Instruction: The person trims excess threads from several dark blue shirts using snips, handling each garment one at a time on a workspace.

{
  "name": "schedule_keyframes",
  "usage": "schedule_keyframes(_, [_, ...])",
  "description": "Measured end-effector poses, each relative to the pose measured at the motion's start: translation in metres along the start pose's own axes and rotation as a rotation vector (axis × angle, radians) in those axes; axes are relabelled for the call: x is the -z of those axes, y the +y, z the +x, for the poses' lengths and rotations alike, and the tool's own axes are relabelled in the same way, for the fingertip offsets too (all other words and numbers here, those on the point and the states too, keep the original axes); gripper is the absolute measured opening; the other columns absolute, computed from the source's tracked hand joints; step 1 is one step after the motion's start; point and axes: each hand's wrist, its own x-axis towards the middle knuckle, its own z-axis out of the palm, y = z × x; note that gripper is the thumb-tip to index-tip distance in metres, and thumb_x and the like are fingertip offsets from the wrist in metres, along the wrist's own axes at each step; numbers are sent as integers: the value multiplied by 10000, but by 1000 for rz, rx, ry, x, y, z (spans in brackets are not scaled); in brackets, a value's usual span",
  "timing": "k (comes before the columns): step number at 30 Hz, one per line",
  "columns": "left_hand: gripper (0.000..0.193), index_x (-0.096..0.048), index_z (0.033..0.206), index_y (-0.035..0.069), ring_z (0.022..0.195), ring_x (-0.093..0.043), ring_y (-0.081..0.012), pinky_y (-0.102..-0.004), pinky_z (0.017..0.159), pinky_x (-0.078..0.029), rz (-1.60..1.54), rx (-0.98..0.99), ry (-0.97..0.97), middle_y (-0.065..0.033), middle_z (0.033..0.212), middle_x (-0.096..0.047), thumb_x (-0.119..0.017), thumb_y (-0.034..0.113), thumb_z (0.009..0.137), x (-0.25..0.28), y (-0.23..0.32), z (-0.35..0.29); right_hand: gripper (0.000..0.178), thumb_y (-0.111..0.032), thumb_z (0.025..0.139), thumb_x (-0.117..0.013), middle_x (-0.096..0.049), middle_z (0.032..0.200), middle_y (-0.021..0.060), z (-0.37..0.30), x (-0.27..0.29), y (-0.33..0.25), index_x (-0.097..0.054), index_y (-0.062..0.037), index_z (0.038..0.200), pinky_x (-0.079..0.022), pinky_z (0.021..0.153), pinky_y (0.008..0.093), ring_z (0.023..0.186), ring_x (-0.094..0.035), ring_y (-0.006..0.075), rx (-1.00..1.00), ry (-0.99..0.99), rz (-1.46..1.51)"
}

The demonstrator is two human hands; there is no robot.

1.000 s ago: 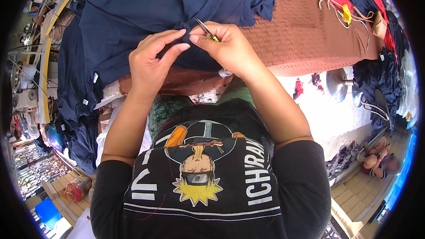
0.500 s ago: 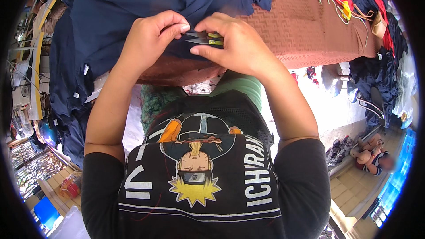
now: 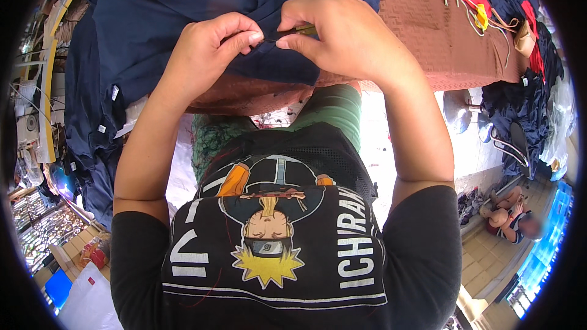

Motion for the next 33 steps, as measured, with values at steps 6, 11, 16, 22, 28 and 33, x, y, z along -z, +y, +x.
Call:
schedule_keyframes(6, [112,-678,952,18,693,-633,-97,-245,654,-496,30,-8,2,-42,745,-680,-638,103,890,0,2,1,191,-153,770,-729,-650,808,126,11,4,3,-633,-30,879,-468,649,390,754,-621,332,35,-96,24])
schedule_keyframes(11, [120,-678,970,19,691,-644,-109,-249,650,-500,112,-59,20,-47,757,-688,-637,98,890,-1,-2,1,173,-157,768,-719,-666,814,122,18,1,2,-636,-53,878,-465,656,415,768,-630,332,70,-139,-10])
schedule_keyframes(16, [129,-677,932,13,692,-627,-127,-259,652,-485,90,-107,1,-66,785,-693,-641,129,889,6,3,-5,179,-153,769,-721,-664,809,123,18,1,-1,-638,-57,895,-473,666,412,783,-639,328,113,-136,-41])
schedule_keyframes(22, [158,-683,883,-4,768,-572,-125,-237,714,-434,39,-290,-236,-106,885,-677,-595,122,921,86,26,-51,249,-176,760,-758,-644,782,120,-10,8,5,-657,-30,934,-500,682,351,728,-643,257,-176,-6,138])
schedule_keyframes(28, [139,-673,944,-14,851,-591,-95,-245,753,-472,-147,170,110,-51,913,-672,-657,117,901,28,-5,-62,307,-140,783,-768,-651,846,104,-14,-42,8,-671,-10,1045,-479,721,284,753,-576,147,-391,-4,125])
schedule_keyframes(33, [215,-691,988,34,853,-639,-175,-289,784,-510,365,-63,372,-60,955,-692,-754,105,795,-25,-43,-47,238,-160,813,-752,-656,832,83,-3,-76,17,-681,14,959,-471,703,284,752,-601,146,-365,128,197])
